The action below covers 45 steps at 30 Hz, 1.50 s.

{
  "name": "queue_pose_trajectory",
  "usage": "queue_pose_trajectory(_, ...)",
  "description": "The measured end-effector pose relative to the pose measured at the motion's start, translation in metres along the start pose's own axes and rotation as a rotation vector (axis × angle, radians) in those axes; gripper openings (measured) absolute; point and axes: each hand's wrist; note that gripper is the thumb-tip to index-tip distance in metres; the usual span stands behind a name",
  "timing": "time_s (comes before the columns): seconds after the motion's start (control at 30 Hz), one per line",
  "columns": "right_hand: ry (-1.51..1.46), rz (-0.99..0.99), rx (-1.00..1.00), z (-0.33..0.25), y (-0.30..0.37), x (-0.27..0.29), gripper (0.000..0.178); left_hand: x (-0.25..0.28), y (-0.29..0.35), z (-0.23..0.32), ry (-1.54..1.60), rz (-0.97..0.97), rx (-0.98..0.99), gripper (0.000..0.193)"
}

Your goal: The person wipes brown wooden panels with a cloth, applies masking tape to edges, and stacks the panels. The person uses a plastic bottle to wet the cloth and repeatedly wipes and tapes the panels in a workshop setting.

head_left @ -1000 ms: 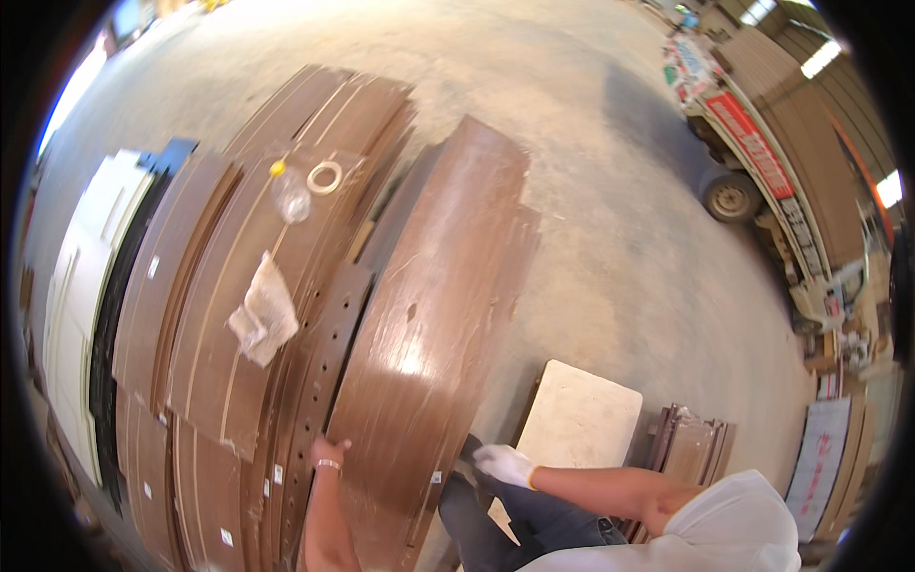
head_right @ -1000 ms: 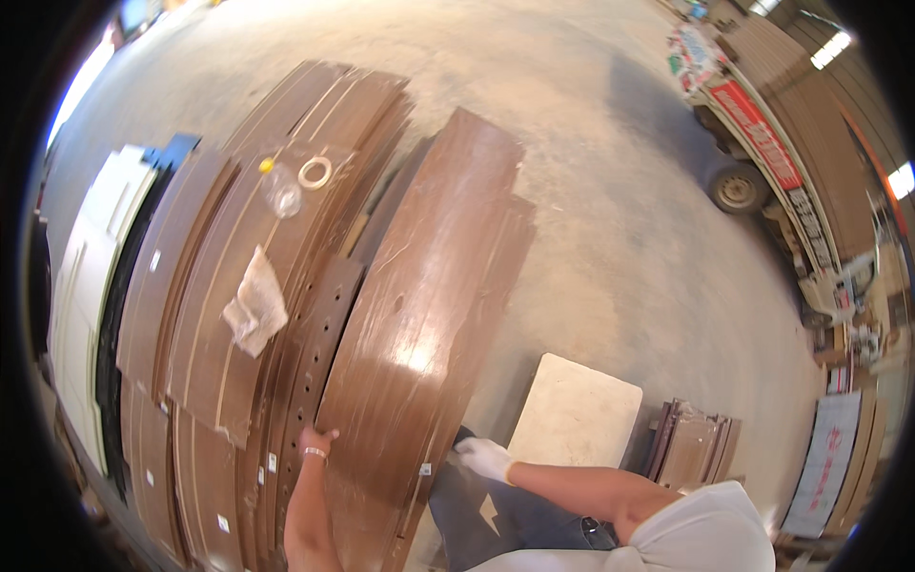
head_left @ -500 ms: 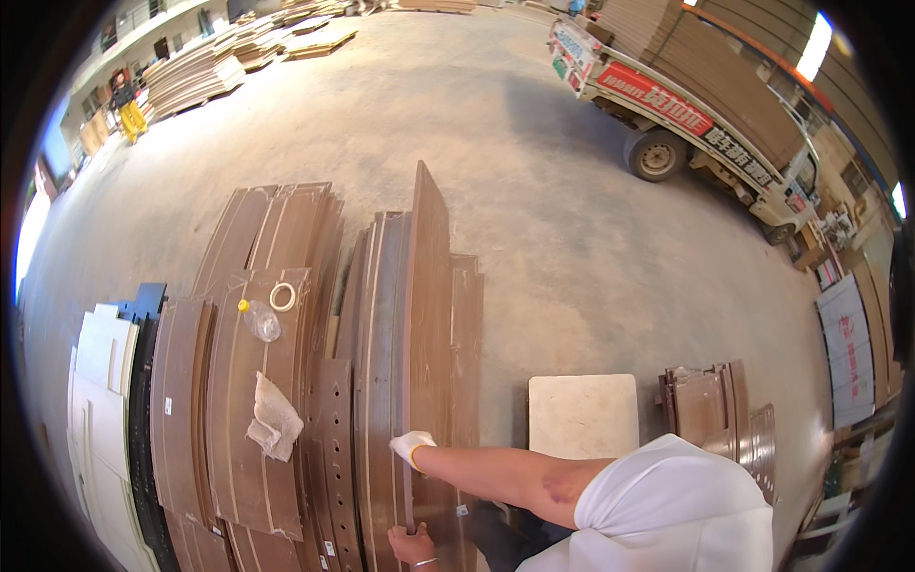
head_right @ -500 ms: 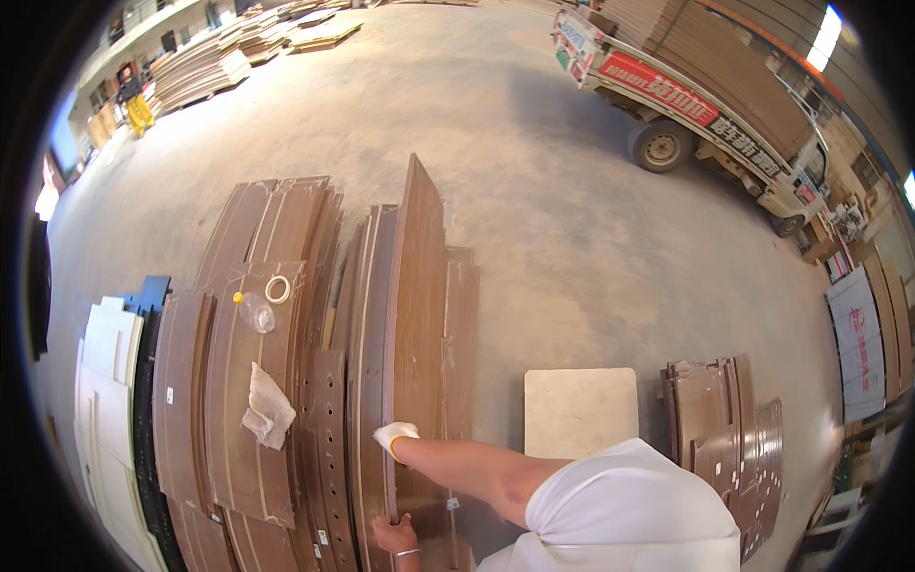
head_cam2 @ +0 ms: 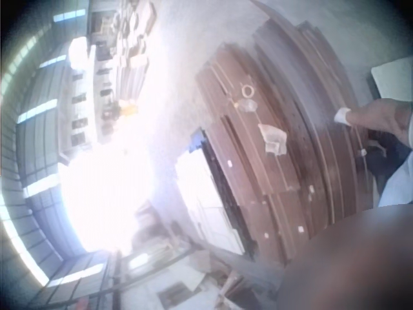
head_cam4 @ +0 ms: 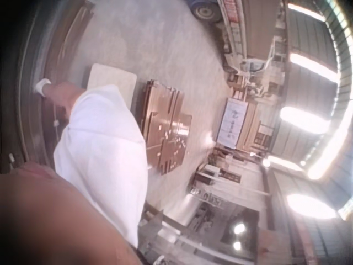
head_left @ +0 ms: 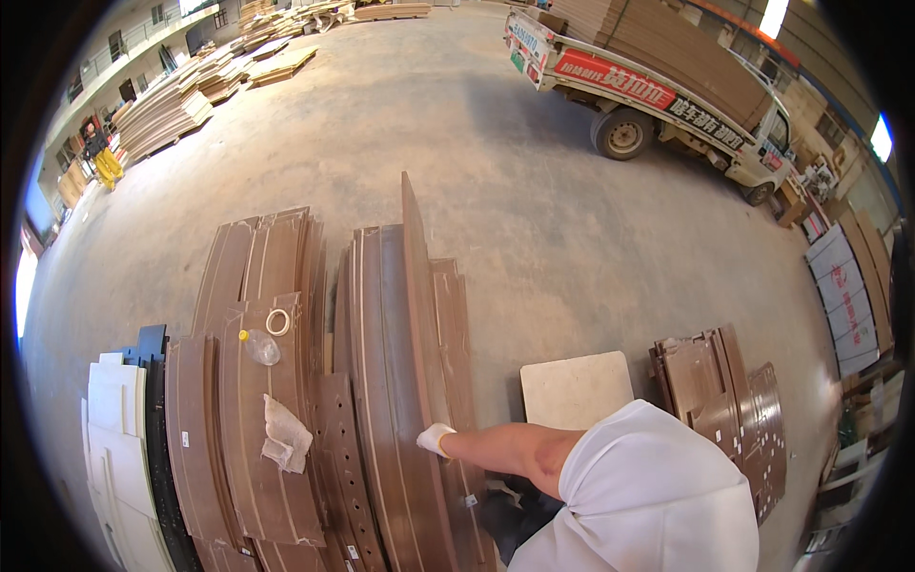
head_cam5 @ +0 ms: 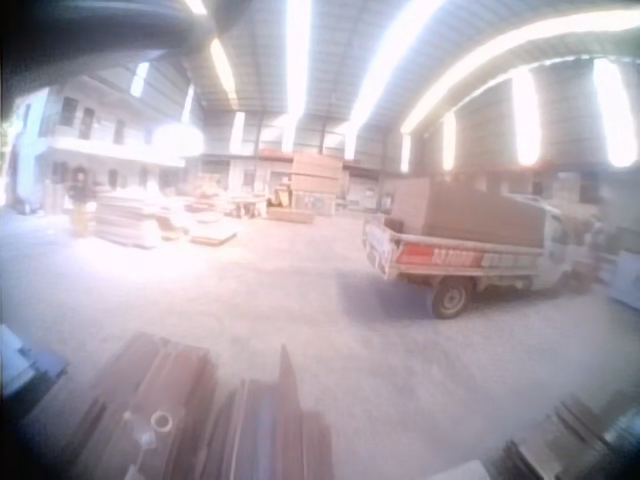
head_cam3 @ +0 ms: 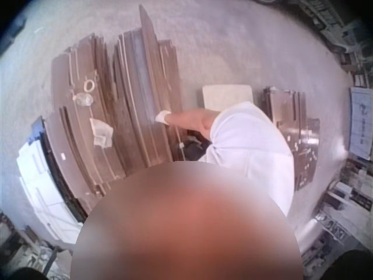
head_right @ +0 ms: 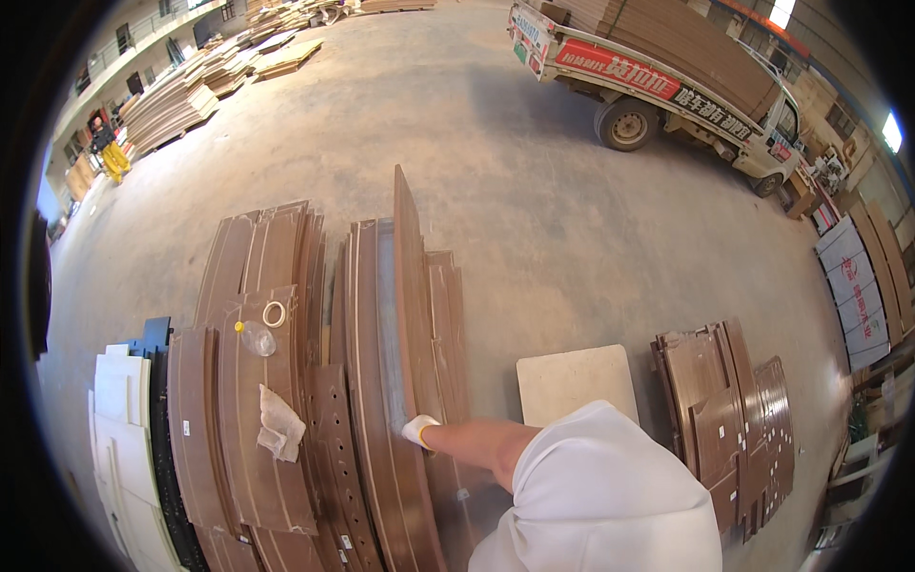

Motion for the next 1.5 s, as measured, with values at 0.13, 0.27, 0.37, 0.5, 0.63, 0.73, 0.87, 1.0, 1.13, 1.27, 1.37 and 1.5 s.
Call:
queue_pose_trajectory(0.13, 0.002, 0.056, 0.038, 0.003, 0.019, 0.012, 0.046, -0.009, 0.020, -0.006, 0.072, -0.039, 0.067, 0.033)
queue_pose_trajectory(0.27, -0.015, 0.055, 0.023, 0.003, 0.032, 0.020, 0.045, -0.012, 0.036, -0.013, 0.125, -0.069, 0.097, 0.034)
queue_pose_trajectory(0.37, 0.056, 0.059, 0.037, 0.004, 0.031, 0.024, 0.047, -0.009, 0.045, -0.015, 0.163, -0.059, 0.113, 0.034)
queue_pose_trajectory(0.5, 0.195, 0.276, 0.130, 0.004, 0.002, 0.034, 0.045, -0.006, 0.046, -0.010, 0.211, -0.047, 0.155, 0.034)
queue_pose_trajectory(0.63, 0.131, 0.376, 0.128, 0.002, -0.053, 0.058, 0.042, -0.005, 0.038, 0.003, 0.248, 0.002, 0.192, 0.035)
queue_pose_trajectory(0.73, 0.081, 0.426, 0.385, 0.003, -0.076, 0.083, 0.042, -0.005, 0.034, 0.012, 0.299, 0.066, 0.228, 0.035)
queue_pose_trajectory(0.87, 0.186, 0.210, 0.192, 0.003, -0.050, 0.128, 0.040, 0.000, 0.030, 0.030, 0.343, 0.158, 0.257, 0.036)
queue_pose_trajectory(1.0, 0.027, 0.308, 0.279, 0.015, 0.029, 0.168, 0.041, 0.018, 0.028, 0.055, 0.446, 0.302, 0.283, 0.036)
queue_pose_trajectory(1.13, -0.133, 0.213, 0.298, 0.045, 0.109, 0.201, 0.041, 0.054, 0.035, 0.082, 0.555, 0.464, 0.287, 0.037)
queue_pose_trajectory(1.27, -0.294, 0.191, 0.285, 0.099, 0.183, 0.229, 0.049, 0.097, 0.049, 0.105, 0.679, 0.651, 0.263, 0.037)
queue_pose_trajectory(1.37, -0.659, 0.106, 0.207, 0.133, 0.225, 0.242, 0.028, 0.129, 0.068, 0.116, 0.756, 0.776, 0.241, 0.037)
queue_pose_trajectory(1.5, -0.892, 0.010, 0.216, 0.163, 0.261, 0.278, 0.017, 0.164, 0.098, 0.131, 0.861, 0.915, 0.176, 0.038)
Point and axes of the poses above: each hand's wrist, its own y-axis away from the middle knuckle, its own x-axis out of the back of the hand, z = x × y, and after that the axes turned 2 degrees about z, right-handed
